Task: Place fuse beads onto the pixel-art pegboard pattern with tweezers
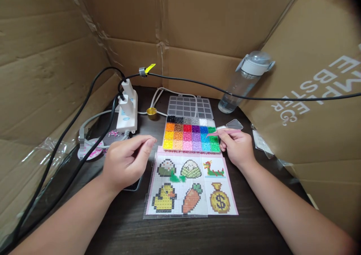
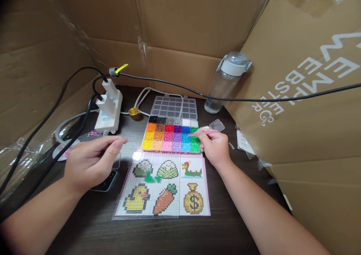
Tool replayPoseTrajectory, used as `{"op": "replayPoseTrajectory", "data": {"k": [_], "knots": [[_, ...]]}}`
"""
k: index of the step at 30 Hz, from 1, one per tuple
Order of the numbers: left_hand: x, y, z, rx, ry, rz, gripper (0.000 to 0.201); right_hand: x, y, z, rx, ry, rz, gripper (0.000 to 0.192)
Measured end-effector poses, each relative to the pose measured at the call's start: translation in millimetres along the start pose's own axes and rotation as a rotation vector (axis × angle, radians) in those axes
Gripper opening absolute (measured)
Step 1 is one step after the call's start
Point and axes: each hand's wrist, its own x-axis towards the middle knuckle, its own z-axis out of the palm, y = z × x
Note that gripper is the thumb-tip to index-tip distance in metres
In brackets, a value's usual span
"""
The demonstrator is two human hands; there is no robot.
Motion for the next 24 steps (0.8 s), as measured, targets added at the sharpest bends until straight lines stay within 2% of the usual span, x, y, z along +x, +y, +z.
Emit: {"op": "replayPoseTrajectory", "data": {"k": [6,24], "knots": [[-0.3,-0.2,0.7,-0.009,0.003,0.007,0.012,1.9,2.9,0.2,0.029,0.065,0.033,0.025],[-0.4,-0.7,1.2,-0.018,-0.005,-0.004,0.012,1.6,3.9,-1.8,0.008,0.026,0.022,0.023]]}}
